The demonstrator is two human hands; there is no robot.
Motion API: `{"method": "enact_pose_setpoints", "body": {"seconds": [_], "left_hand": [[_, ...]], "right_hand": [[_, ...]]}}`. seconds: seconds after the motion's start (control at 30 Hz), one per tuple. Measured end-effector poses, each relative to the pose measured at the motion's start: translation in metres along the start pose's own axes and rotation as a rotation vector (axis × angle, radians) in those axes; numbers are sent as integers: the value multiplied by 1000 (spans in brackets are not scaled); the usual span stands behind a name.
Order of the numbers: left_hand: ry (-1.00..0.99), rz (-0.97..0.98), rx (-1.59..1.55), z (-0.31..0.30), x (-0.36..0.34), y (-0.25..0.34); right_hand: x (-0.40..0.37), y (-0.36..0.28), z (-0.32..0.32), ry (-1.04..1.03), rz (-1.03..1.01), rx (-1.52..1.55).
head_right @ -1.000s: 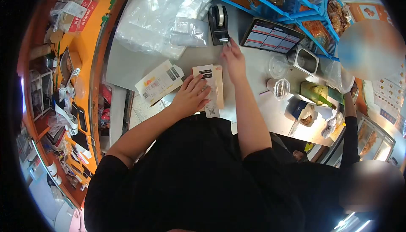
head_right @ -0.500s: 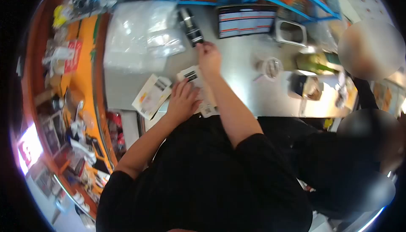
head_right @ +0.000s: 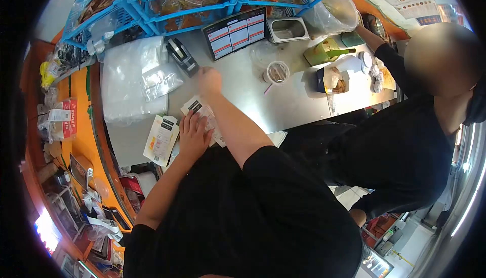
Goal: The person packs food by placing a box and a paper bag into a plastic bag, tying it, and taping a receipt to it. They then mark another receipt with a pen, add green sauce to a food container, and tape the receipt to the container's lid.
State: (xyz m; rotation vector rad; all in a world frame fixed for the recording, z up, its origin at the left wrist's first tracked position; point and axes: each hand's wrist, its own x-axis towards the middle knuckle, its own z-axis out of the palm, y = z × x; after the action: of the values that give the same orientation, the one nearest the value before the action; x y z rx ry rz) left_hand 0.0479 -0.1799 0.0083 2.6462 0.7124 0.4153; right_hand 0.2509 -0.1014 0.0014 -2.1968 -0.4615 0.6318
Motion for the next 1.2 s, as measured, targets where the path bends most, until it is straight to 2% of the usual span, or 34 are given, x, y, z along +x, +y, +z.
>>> {"method": "enact_pose_setpoints", "body": {"seconds": [0.07,0.13,0.2,0.23,0.27,0.33,0.37,0.43,0.47,0.53,0.57,0.63,0.67,0.73,0.87,0.93,0.97,1.03,1.07,1.2], "left_hand": [[6,-4,-39,4,1,0],[2,-36,-51,2,0,-3],[32,-44,-90,1,0,-2],[94,-28,-88,2,-1,-3],[159,-7,-88,3,-2,-5],[133,-66,-67,-2,-2,-5],[111,-71,-68,-4,-2,-6],[101,-104,-80,-5,-4,-9],[86,-102,-90,-5,-3,-10],[167,-114,-121,-5,-4,-9],[210,-137,-132,-3,-3,-8],[257,-193,-167,-3,-3,-6],[271,-211,-168,-4,-3,-5],[200,-213,-161,-8,-4,-6],[221,-238,-194,-9,-5,-7],[155,-226,-166,-7,-7,-7],[163,-234,-170,-6,-7,-6],[142,-234,-162,-7,-7,-7],[149,-239,-162,-8,-7,-7],[120,-241,-144,-10,-6,-5]], "right_hand": [[6,-3,-11,-71,23,20],[47,68,25,-147,-3,244],[16,42,-26,-372,129,608],[17,56,-38,-353,90,540],[-1,36,-61,-368,284,696],[-16,41,-89,-542,440,931],[-25,45,-100,-565,451,910],[-42,45,-120,-982,355,891],[-48,41,-124,-989,359,874],[-64,21,-124,-1248,225,350],[-66,14,-118,-1257,224,330],[-69,1,-105,-1366,12,-214],[-69,-7,-99,-1378,7,-234],[-67,-22,-87,-1443,-71,-576],[-55,-16,-70,-1423,-234,-756],[-60,-17,-64,-1181,-449,-882],[-63,-17,-63,-1185,-453,-894],[-73,-26,-60,-965,-567,-1274],[-75,-28,-60,-965,-574,-1280],[-70,-24,-74,-725,-598,-1398]]}}
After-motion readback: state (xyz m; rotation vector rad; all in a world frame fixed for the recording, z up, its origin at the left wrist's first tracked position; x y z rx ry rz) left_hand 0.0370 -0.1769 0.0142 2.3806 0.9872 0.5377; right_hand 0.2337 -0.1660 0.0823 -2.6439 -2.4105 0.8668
